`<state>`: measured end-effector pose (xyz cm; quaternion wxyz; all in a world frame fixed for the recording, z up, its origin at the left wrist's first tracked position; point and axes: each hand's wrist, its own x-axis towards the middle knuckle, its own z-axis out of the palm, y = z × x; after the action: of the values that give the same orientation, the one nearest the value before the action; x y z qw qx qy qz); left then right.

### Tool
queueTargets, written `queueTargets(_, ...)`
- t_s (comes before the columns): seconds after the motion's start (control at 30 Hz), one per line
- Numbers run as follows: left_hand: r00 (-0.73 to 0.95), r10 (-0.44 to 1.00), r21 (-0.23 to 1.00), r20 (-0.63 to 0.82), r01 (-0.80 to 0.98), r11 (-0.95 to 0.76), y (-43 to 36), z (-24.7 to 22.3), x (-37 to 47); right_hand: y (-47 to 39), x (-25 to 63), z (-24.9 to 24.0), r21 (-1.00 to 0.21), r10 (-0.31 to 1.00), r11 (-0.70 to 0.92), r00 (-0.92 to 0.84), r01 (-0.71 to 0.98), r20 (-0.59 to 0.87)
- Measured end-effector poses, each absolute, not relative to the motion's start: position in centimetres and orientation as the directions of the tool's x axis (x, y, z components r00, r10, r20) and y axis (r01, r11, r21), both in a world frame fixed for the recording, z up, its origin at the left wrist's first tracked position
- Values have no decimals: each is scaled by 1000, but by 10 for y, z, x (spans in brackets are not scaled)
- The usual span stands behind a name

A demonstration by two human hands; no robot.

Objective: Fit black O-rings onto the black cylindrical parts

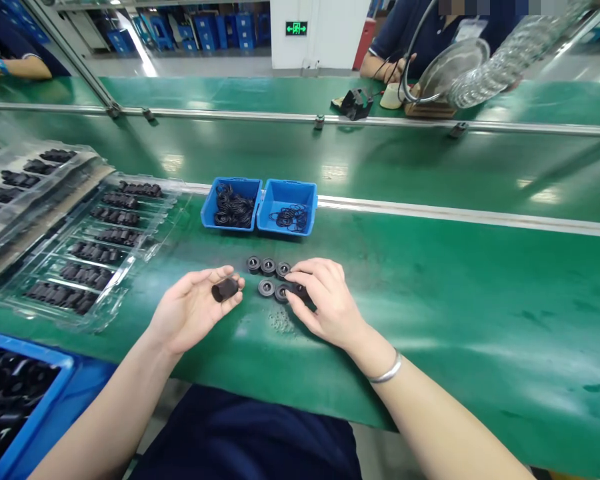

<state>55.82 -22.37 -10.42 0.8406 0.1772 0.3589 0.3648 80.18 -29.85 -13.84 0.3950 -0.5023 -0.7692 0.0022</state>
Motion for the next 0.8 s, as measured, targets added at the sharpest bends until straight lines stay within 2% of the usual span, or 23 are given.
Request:
queueTargets(0.1, 479, 766, 611, -428, -472, 636, -224, -109, 559, -299, 802, -138, -398, 768, 499, -179, 769, 615)
queueTargets(0.17, 470, 806, 714, -360, -418, 562, -223, -112, 558, -299, 803, -136, -398, 763, 494, -166, 773, 624)
queueTargets(0.27, 381, 910, 951, -164, -183, 248, -221, -120, 555, -298, 808, -134, -400, 752, 474, -124, 784, 648)
queueTargets(0.33, 356, 934, 995, 18, 86, -52, -218, -127, 553, -296, 813, -133, -421, 750, 450, -77, 787, 656)
queueTargets(0.4, 419, 897, 907, 140, 308, -286, -214, -134, 552, -294, 818, -134, -456, 758, 421, -27, 784, 652)
queueTargets(0.5, 563, 802, 727, 199, 464, -506, -207, -142, 552, -291, 824, -136, -506, 776, 389, 22, 770, 630)
queueTargets(0.7, 766, 580, 339, 276, 487, -805, -204, -158, 554, -288, 828, -140, -553, 783, 383, 58, 740, 620)
queueTargets(0.8, 780, 533, 259, 328, 468, -845, -206, -165, 551, -288, 830, -140, -568, 799, 396, 34, 722, 600)
